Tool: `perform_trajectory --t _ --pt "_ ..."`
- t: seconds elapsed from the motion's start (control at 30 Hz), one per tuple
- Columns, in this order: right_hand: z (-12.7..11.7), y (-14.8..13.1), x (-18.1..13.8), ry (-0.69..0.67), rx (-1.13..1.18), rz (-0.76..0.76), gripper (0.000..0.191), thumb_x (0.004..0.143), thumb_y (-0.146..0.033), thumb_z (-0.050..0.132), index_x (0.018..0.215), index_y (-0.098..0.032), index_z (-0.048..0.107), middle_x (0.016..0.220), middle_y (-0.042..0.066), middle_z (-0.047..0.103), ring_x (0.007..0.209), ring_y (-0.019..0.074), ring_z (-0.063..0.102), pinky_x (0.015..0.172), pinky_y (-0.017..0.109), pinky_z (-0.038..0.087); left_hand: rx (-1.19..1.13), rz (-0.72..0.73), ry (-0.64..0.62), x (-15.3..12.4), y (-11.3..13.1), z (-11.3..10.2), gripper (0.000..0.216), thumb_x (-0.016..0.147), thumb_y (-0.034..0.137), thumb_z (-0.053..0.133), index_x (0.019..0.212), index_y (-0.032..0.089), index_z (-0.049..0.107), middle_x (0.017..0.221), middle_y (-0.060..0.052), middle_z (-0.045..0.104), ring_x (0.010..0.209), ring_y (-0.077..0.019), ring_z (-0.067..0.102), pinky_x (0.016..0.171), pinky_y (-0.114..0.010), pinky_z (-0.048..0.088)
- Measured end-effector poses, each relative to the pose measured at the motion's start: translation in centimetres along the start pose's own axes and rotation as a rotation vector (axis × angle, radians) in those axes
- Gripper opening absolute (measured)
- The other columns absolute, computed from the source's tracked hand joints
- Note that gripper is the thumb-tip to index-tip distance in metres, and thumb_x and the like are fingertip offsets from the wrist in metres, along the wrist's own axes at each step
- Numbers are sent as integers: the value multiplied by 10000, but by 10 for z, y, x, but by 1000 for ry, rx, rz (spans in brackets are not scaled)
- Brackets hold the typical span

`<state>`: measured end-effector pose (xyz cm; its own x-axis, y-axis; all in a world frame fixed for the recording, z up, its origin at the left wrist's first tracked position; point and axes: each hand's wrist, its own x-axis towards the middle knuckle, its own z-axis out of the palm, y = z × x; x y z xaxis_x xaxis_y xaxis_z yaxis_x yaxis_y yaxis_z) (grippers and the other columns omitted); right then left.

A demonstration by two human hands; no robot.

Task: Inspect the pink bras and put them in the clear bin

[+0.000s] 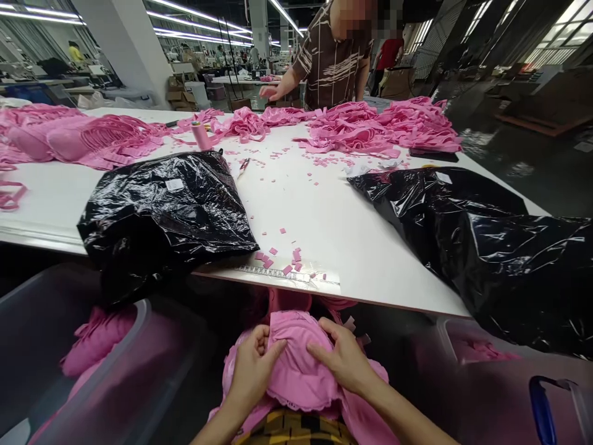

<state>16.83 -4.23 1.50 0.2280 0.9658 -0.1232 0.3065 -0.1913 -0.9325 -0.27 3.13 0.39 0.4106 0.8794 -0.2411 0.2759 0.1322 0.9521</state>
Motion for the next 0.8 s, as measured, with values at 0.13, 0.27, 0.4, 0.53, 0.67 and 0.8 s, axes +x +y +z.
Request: perform_trajectory --t 0.13,0.27,0.4,0.53,0.67,0.8 --pt "-12 -3 -1 -190 150 -6 151 675 -169 515 823 -184 539 829 -9 536 794 175 486 717 271 388 -89 -38 15 0 -4 -2 339 730 445 637 664 169 452 532 78 382 486 -67 337 466 -175 290" --pt "-18 0 2 -158 53 -18 197 676 -166 528 863 -168 587 836 4 586 782 183 508 718 285 380 -189 -64 9 -3 -2 3 390 714 484 641 622 161 442 550 71 383 506 -63 334 478 -171 300" --pt "-17 4 4 -148 85 45 153 751 -216 498 787 -164 638 758 7 619 752 190 542 698 293 389 -266 -118 -11 -7 2 2 361 694 480 666 677 139 550 618 31 497 579 -89 442 539 -183 379" --pt "-16 5 6 -162 244 28 189 768 -247 533 881 -163 660 863 38 657 898 225 581 807 334 424 -364 -195 -173 -10 7 -9 291 711 424 676 805 162 595 651 14 558 605 -116 511 590 -222 437" --pt "-18 6 5 -123 256 57 300 773 -273 582 1054 -170 605 828 35 656 826 207 614 748 326 480 -323 -266 -406 -11 10 -17 281 699 400 685 841 159 659 704 -28 617 685 -173 571 665 -294 473" --pt "-19 7 -3 -86 72 -116 296 808 -239 566 1102 -211 590 1044 74 637 985 211 588 881 362 459 -243 -237 -324 -12 7 -15 284 693 437 671 720 155 650 682 -20 617 689 -175 574 654 -278 464"
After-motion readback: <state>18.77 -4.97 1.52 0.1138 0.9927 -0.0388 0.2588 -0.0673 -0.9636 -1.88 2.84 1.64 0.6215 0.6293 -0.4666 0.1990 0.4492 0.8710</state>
